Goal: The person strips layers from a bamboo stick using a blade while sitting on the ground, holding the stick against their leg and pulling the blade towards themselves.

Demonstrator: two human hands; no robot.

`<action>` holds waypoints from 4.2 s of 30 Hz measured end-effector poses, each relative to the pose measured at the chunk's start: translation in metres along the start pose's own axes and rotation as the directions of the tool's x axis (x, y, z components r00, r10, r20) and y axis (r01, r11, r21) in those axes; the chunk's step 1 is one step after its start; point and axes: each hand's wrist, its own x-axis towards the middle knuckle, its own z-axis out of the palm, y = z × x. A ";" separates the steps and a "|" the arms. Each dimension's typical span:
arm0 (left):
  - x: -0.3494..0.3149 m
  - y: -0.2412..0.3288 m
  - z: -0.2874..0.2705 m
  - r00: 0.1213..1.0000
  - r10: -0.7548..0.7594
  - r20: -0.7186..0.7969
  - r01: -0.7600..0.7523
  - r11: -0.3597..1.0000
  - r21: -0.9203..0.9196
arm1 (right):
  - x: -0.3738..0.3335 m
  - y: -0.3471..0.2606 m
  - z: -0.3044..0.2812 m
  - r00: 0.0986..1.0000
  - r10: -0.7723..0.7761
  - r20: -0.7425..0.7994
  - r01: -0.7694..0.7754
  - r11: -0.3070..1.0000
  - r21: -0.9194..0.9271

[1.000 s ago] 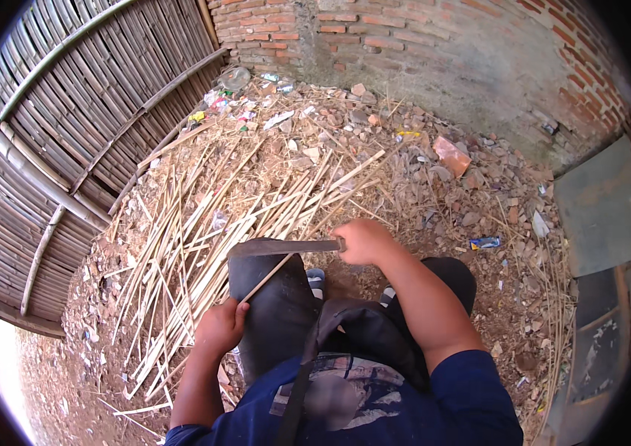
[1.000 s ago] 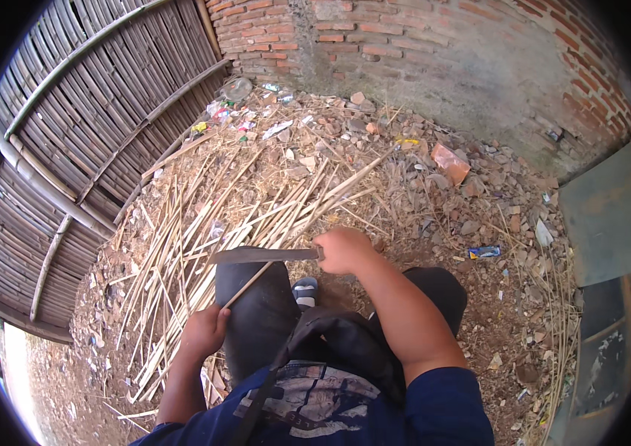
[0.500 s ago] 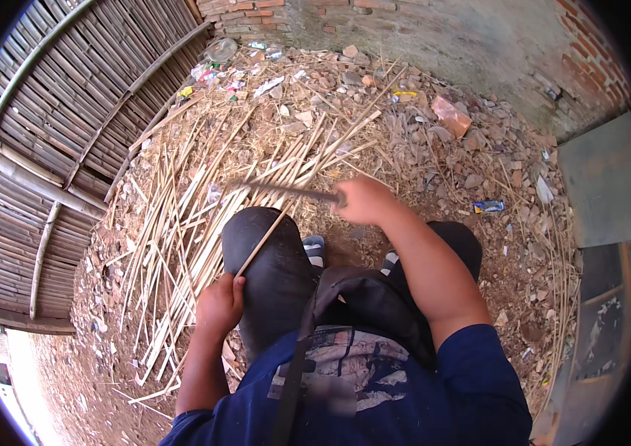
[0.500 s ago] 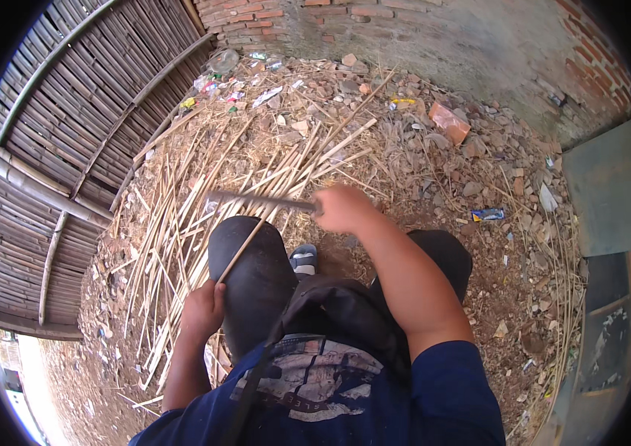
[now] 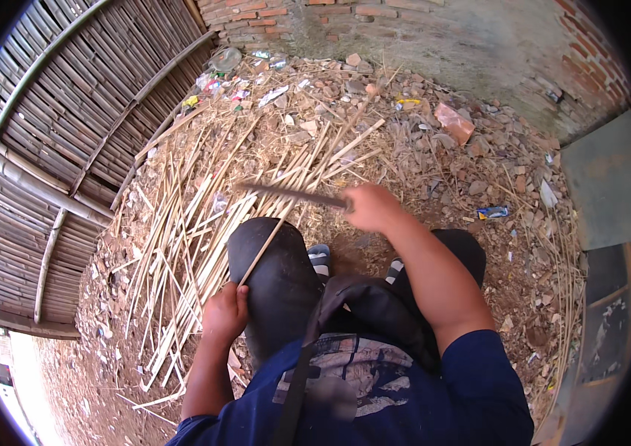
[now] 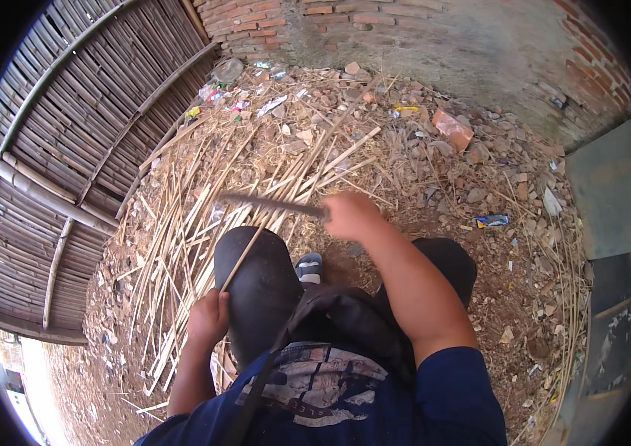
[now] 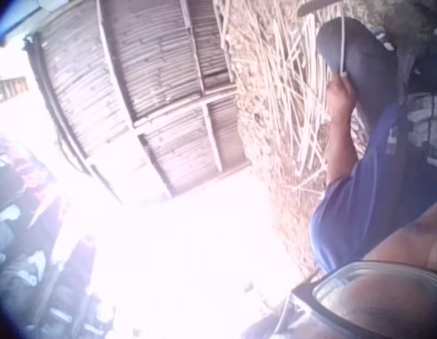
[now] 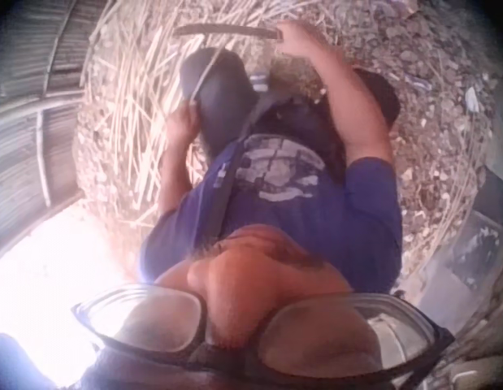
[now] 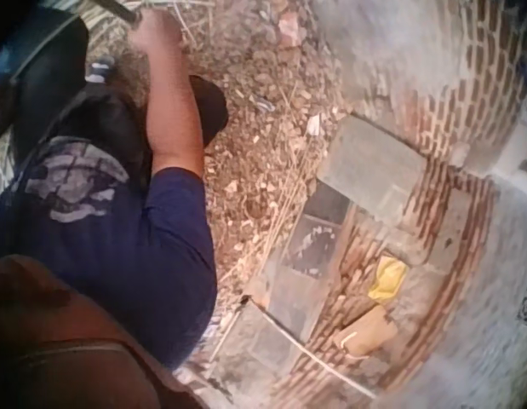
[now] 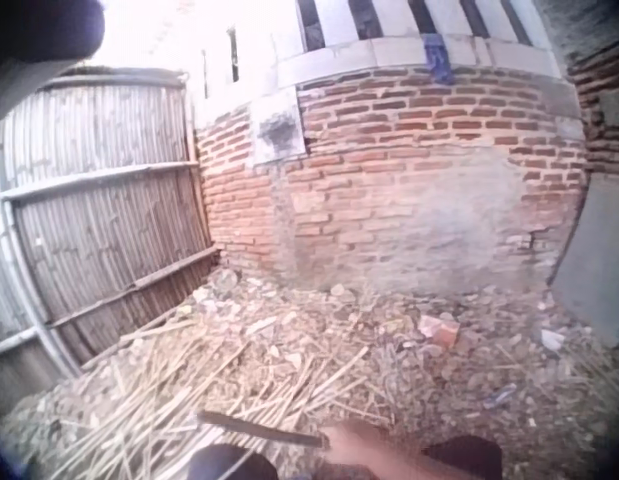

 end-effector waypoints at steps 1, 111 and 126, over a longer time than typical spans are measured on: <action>0.000 0.000 -0.003 1.000 -0.001 0.011 0.001 1.000 0.014 | -0.003 -0.011 0.005 0.994 -0.110 0.008 0.110 0.984 -0.137; -0.049 -0.061 -0.024 0.985 -0.007 0.170 0.056 0.958 -0.282 | 0.003 0.015 -0.018 0.994 0.109 -0.020 -0.105 0.982 0.156; -0.071 -0.099 -0.014 0.815 -0.135 0.564 0.446 0.768 -0.460 | -0.013 0.022 -0.052 0.962 0.272 0.020 -0.269 0.938 0.217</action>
